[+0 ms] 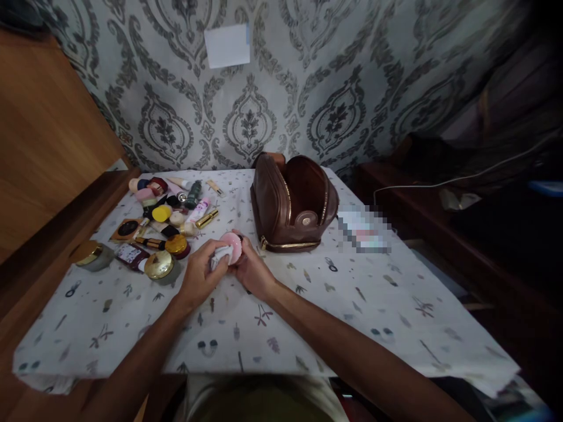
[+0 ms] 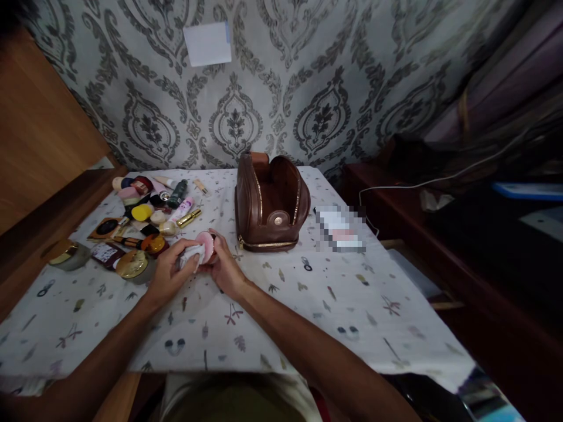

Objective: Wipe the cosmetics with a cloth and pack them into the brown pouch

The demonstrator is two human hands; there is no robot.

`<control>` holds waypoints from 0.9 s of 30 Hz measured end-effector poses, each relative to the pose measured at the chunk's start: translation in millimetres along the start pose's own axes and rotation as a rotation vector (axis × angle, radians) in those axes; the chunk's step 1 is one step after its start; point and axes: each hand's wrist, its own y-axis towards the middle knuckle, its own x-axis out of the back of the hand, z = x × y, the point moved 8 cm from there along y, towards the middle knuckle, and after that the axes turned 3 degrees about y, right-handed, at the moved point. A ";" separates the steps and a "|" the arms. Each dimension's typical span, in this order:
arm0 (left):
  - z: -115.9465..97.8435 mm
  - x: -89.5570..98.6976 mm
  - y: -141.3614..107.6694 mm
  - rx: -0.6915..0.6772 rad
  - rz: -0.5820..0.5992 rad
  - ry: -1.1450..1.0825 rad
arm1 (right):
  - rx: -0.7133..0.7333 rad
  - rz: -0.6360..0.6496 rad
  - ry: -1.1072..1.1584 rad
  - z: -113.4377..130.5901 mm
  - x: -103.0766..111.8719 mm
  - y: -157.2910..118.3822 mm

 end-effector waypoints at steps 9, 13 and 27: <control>-31.5 -3.5 -3.0 -0.331 0.106 0.042 | -0.009 0.007 0.025 1.1 -2.1 -2.6; -36.9 -2.8 -4.1 -0.385 0.125 0.116 | -0.065 -0.030 0.087 -1.4 1.5 -0.4; -10.3 16.2 2.2 -0.186 -0.084 0.088 | 0.030 0.077 -0.160 9.8 -9.4 -7.4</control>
